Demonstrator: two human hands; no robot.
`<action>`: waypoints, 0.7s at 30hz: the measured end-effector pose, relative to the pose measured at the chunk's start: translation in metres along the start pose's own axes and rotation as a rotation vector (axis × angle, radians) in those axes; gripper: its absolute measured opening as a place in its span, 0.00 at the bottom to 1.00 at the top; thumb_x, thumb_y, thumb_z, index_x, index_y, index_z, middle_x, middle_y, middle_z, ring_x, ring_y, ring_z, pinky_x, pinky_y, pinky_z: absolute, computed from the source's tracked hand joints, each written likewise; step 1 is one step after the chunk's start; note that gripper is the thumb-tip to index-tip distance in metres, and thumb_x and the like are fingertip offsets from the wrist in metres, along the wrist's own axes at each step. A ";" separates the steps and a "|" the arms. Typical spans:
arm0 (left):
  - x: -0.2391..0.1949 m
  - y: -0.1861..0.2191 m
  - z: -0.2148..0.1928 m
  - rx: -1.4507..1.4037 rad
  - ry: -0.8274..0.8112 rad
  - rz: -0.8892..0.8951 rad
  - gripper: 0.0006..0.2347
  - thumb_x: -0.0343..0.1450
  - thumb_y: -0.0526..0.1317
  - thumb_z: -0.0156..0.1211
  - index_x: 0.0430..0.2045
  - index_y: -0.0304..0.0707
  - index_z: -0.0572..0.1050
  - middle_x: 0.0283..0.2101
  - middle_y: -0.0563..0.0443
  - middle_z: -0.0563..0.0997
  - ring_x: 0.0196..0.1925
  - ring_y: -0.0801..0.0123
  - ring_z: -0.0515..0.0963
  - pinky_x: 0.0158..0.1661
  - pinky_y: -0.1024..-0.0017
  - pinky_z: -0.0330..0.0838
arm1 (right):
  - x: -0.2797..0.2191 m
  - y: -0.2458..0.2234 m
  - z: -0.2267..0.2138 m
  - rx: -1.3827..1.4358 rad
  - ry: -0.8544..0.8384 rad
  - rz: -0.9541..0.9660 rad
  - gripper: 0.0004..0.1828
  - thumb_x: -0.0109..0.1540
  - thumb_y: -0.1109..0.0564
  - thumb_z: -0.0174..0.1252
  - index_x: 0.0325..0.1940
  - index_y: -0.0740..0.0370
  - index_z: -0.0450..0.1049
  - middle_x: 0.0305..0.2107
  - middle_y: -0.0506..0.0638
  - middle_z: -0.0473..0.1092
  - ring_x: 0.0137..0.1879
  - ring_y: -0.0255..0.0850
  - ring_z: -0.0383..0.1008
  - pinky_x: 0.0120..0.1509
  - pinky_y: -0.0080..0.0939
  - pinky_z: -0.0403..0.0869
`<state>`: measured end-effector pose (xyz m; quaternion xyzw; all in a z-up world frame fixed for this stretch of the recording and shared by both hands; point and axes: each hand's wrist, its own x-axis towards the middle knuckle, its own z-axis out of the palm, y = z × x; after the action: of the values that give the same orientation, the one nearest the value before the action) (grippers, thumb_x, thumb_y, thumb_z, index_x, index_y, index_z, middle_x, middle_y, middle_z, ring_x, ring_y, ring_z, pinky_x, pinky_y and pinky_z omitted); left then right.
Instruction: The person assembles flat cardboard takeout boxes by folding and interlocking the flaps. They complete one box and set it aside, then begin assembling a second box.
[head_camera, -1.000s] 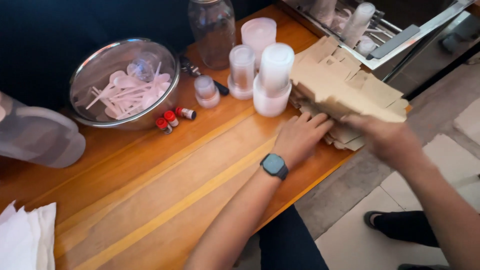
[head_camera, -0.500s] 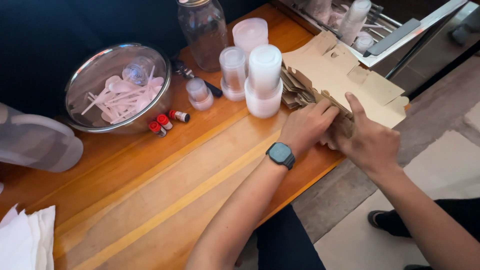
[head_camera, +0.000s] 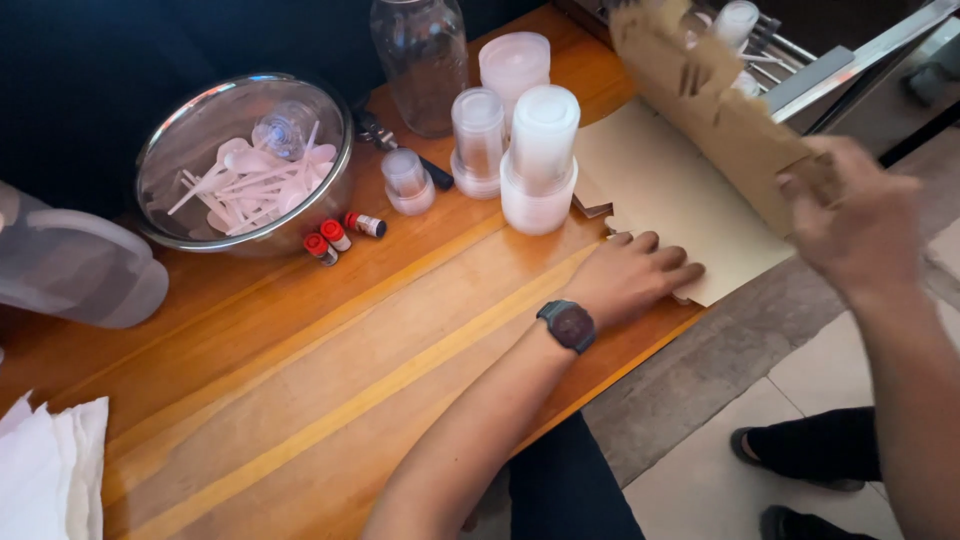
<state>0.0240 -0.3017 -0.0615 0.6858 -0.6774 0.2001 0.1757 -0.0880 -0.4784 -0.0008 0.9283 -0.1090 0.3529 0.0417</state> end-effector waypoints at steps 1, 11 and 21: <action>0.001 0.001 0.003 0.038 0.045 0.033 0.08 0.61 0.41 0.50 0.32 0.52 0.65 0.30 0.59 0.70 0.30 0.62 0.69 0.25 0.68 0.61 | 0.000 0.008 0.000 0.008 0.027 0.001 0.14 0.60 0.61 0.62 0.49 0.65 0.72 0.35 0.56 0.72 0.33 0.45 0.71 0.35 0.38 0.68; 0.021 -0.002 0.006 -0.144 -0.204 -0.142 0.07 0.56 0.50 0.52 0.21 0.57 0.72 0.31 0.58 0.71 0.36 0.58 0.69 0.29 0.60 0.62 | 0.006 0.004 -0.012 0.212 -0.009 0.016 0.13 0.59 0.68 0.59 0.48 0.72 0.71 0.37 0.59 0.70 0.40 0.46 0.69 0.43 0.38 0.67; 0.035 0.017 -0.007 -0.147 -0.231 -0.302 0.09 0.57 0.47 0.45 0.14 0.44 0.70 0.23 0.51 0.74 0.26 0.53 0.72 0.26 0.58 0.60 | 0.019 -0.009 -0.026 0.361 0.002 0.166 0.11 0.59 0.70 0.59 0.46 0.72 0.71 0.36 0.56 0.69 0.41 0.41 0.68 0.41 0.36 0.66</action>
<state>0.0074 -0.3291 -0.0382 0.7834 -0.5951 0.0414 0.1746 -0.0890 -0.4686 0.0308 0.9082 -0.1203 0.3698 -0.1545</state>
